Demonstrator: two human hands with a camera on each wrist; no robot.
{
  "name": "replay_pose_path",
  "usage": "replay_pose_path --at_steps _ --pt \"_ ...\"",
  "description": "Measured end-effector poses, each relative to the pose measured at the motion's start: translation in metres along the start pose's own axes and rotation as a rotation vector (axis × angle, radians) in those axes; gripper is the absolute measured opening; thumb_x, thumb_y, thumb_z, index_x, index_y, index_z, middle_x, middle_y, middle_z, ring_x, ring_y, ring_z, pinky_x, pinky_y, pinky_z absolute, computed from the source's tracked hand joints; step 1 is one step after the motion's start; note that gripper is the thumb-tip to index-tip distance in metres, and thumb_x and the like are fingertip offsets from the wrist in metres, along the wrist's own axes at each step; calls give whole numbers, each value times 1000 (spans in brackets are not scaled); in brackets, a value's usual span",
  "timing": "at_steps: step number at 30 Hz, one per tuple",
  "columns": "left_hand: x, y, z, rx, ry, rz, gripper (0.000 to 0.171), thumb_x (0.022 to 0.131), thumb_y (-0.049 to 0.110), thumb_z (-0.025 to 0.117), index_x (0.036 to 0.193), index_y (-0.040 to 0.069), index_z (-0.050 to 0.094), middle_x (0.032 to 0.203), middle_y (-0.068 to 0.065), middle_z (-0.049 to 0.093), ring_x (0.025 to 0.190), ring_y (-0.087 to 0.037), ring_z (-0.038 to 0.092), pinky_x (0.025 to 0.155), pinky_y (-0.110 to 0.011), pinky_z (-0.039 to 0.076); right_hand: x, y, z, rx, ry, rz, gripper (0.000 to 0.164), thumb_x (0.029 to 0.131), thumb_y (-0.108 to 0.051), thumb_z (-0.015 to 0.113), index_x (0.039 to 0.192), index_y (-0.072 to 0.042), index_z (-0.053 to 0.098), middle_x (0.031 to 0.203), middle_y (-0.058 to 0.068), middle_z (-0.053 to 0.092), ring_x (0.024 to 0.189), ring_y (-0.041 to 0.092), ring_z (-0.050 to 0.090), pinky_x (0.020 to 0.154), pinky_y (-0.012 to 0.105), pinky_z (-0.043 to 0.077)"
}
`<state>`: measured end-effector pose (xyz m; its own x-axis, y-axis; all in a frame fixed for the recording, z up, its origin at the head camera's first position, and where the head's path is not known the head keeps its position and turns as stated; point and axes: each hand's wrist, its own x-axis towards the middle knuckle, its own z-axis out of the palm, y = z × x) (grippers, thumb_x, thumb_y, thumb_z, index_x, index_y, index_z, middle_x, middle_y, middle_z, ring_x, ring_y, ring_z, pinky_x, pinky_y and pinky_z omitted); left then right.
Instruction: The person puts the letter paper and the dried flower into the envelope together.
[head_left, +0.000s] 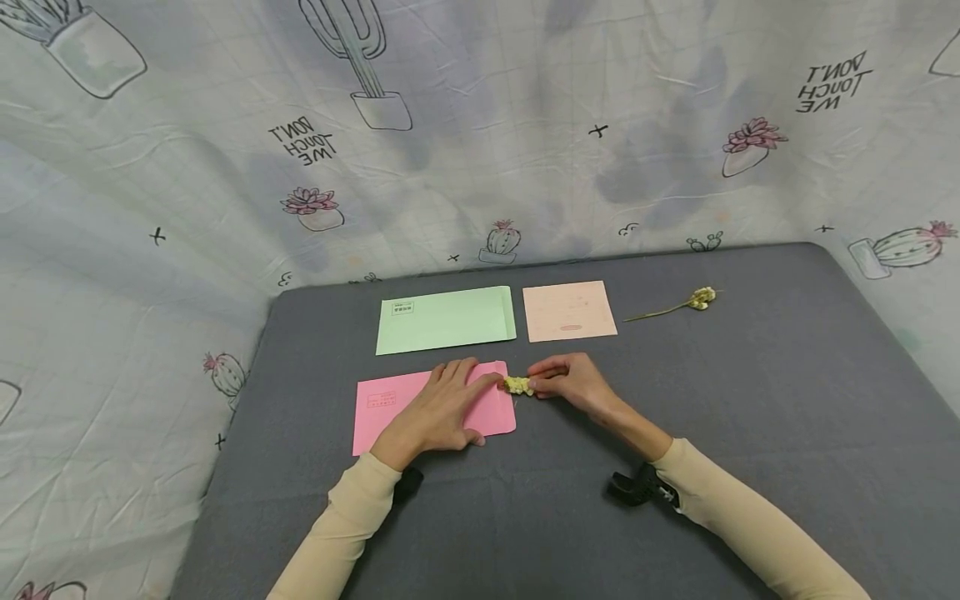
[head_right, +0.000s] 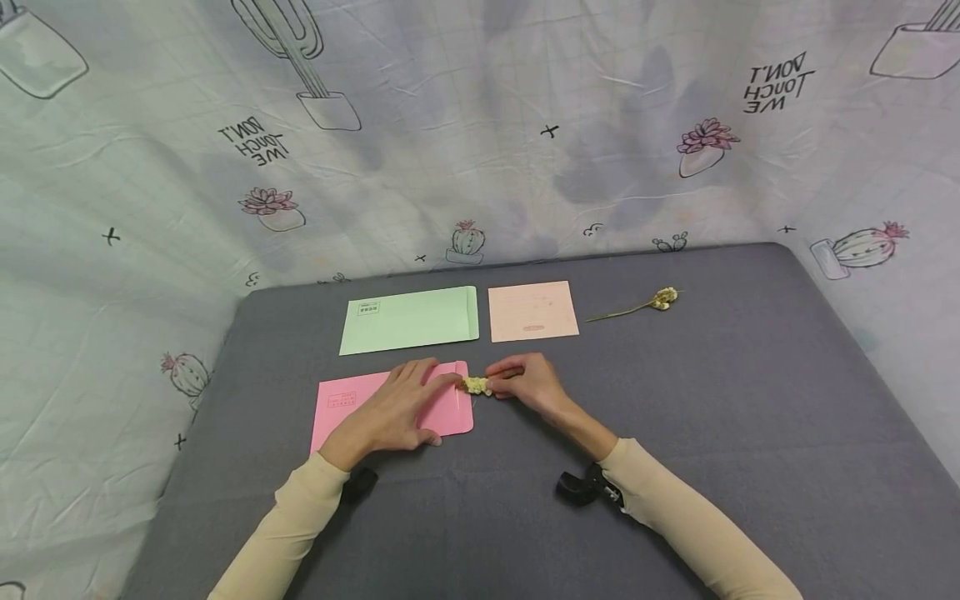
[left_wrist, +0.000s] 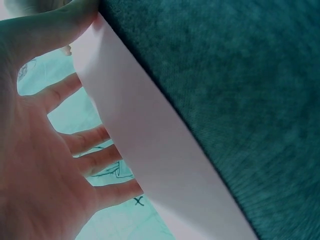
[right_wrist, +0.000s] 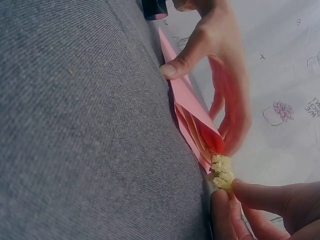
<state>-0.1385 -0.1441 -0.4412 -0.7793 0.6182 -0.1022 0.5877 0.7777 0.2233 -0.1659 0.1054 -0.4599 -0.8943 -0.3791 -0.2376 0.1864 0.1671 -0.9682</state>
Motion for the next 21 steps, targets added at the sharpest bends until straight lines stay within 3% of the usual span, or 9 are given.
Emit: replay_pose_path --at_steps 8,21 --pt "0 1 -2 0 -9 -9 91 69 45 85 146 26 40 142 -14 40 130 -32 38 111 -52 27 0 -3 1 2 -49 21 28 90 -2 68 113 13 66 102 22 71 83 15 70 75 30 58" --pt "0 1 -3 -10 -10 -11 92 69 44 85 146 24 40 142 -16 40 131 -33 37 111 -52 27 5 -5 7 238 -177 96 34 98 -2 56 126 16 55 119 27 64 97 17 69 89 35 53"
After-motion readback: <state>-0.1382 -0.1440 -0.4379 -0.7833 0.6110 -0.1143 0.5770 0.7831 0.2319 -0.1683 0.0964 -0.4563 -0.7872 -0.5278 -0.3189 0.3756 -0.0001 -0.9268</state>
